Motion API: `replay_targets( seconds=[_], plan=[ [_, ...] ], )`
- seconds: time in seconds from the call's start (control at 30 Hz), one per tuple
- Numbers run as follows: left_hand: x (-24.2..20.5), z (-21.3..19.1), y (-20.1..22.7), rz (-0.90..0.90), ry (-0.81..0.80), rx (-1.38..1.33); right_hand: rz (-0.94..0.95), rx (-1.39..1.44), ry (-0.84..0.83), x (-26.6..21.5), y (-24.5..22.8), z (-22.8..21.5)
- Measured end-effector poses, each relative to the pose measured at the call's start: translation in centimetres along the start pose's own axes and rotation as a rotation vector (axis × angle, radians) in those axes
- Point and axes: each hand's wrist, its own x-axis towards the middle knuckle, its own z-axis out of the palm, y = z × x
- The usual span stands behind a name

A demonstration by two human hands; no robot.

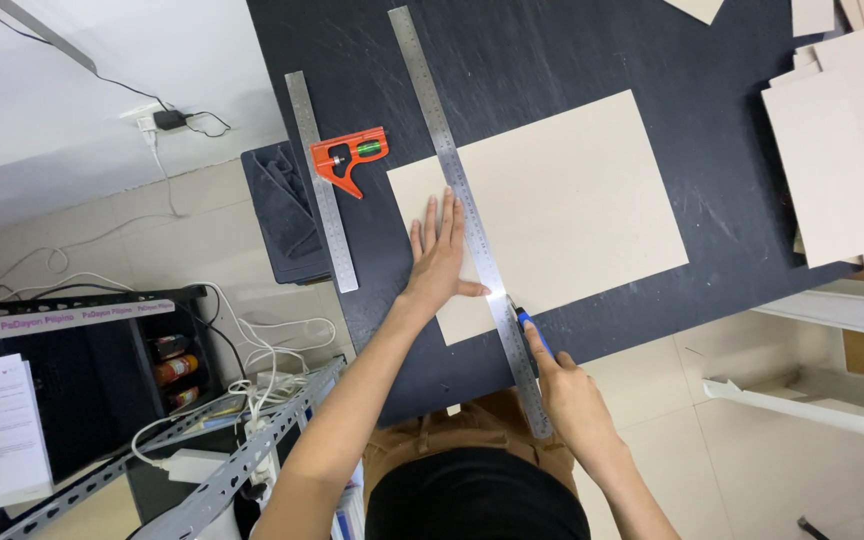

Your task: Cutting cardboard sheets into specific shapes and sizes using a utility knife and a metal ruler.

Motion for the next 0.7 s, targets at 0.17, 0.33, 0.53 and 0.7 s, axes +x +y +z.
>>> replay_targets(
  seconds=[0.17,0.33,0.53,0.7],
  plan=[
    [0.6,0.4,0.2,-0.041,-0.021,0.139,-0.018,0.025,-0.006,0.6,0.7,-0.5],
    [1.3,-1.7,3.0,-0.186,-0.138,0.145,0.003,-0.089,-0.067,0.7,-4.8,-10.4],
    [2.7,-0.3,4.1,-0.309,-0.243,0.313,-0.251,0.184,0.406,15.2,-9.2,-8.5],
    [2.1,-0.9,4.4,-0.289,-0.22,0.299,-0.136,0.045,0.291,17.1,-10.4,-7.3]
  ],
)
